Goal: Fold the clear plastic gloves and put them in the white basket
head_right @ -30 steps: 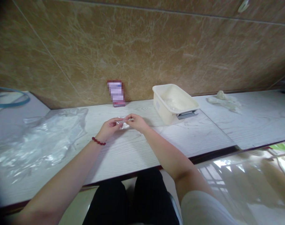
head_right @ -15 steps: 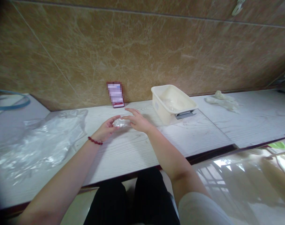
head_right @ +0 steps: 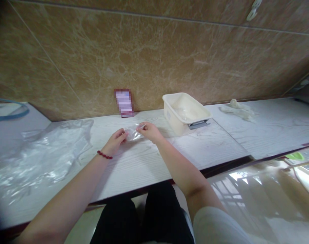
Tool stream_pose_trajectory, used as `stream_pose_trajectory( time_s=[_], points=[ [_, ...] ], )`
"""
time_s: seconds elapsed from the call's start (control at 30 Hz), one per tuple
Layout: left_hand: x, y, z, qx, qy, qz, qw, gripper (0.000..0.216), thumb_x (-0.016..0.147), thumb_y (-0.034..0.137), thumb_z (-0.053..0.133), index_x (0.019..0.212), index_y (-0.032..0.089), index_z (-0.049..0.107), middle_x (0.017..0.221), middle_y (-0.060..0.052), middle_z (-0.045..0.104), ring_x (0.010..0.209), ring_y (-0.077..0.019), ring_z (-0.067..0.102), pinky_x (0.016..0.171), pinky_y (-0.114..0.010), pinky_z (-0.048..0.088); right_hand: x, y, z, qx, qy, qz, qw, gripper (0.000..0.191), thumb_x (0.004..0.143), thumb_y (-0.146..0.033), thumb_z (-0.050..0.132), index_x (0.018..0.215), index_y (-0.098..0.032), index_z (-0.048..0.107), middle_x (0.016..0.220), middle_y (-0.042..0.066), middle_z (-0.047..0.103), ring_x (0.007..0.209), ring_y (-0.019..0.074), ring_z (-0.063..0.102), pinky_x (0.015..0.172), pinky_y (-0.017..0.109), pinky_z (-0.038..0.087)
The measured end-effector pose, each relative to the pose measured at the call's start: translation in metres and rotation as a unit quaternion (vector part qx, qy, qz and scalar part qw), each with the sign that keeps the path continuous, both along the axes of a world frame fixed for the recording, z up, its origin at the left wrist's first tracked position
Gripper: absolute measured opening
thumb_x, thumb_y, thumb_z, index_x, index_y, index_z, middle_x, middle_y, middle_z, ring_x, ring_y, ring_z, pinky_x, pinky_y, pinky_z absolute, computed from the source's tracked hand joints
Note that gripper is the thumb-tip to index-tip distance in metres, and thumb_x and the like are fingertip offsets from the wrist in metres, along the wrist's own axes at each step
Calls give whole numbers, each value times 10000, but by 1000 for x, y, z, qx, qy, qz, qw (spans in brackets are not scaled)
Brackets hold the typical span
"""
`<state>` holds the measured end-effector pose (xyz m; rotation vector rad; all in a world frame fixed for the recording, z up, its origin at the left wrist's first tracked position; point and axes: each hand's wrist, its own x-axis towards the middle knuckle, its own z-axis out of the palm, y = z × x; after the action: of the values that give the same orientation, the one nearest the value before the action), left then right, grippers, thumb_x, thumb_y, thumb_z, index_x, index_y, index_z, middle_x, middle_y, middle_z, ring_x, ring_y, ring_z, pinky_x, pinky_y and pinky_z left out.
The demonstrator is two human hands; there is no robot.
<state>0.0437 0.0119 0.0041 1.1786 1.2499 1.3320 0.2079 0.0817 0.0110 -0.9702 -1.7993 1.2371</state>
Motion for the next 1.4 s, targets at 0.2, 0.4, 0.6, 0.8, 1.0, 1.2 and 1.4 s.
stream_pose_trajectory(
  time_s=[0.2, 0.4, 0.6, 0.8, 1.0, 1.2, 1.4],
  points=[
    [3, 3, 1, 2, -60, 46, 997, 303, 601, 409, 638, 724, 173, 493, 618, 44, 500, 551, -71, 458, 522, -189, 373, -5, -10, 6, -92, 22, 41, 995, 301, 618, -351, 634, 853, -187, 540, 581, -45, 528, 479, 70, 464, 465, 195, 378],
    [3, 1, -2, 51, 66, 32, 996, 299, 679, 428, 571, 815, 165, 533, 647, 19, 562, 590, -95, 511, 581, -219, 403, -5, -14, 12, 17, -63, 33, 997, 235, 644, -288, 615, 855, -184, 603, 699, -4, 590, 626, 96, 532, 614, 237, 426],
    [2, -1, -6, 69, 117, -12, 991, 342, 750, 450, 468, 928, 162, 513, 731, -28, 611, 660, -128, 575, 629, -256, 450, 60, 10, 85, 138, -135, -70, 979, 224, 677, -320, 593, 851, -178, 600, 789, 31, 614, 708, 126, 557, 627, 248, 433],
    [0, -3, -5, 25, 198, -18, 980, 360, 744, 493, 448, 886, 177, 547, 673, -10, 603, 432, -86, 509, 449, -210, 389, 157, 81, 154, 78, -448, -157, 877, 273, 607, -302, 677, 817, -138, 618, 669, 36, 576, 552, 89, 507, 512, 214, 401],
    [-1, -2, -6, 16, 184, -19, 983, 371, 713, 507, 482, 855, 177, 575, 669, -21, 616, 446, -96, 523, 429, -202, 378, 173, 111, 129, -36, -579, -43, 813, 246, 610, -314, 673, 822, -195, 635, 610, 1, 543, 547, 90, 498, 518, 221, 402],
    [-3, 0, -8, 31, 171, -31, 984, 329, 707, 468, 511, 830, 173, 591, 662, -40, 618, 447, -103, 530, 466, -220, 403, 164, 116, 104, -30, -619, 19, 785, 306, 607, -249, 637, 906, -196, 602, 714, 13, 565, 603, 103, 502, 539, 223, 408],
    [-3, 0, -9, 42, 209, -38, 976, 322, 728, 458, 476, 844, 176, 580, 681, -29, 620, 470, -106, 537, 493, -230, 417, 159, 117, 92, -26, -636, 65, 768, 278, 587, -128, 595, 860, -175, 609, 724, 23, 579, 605, 114, 501, 554, 239, 388]
  ],
)
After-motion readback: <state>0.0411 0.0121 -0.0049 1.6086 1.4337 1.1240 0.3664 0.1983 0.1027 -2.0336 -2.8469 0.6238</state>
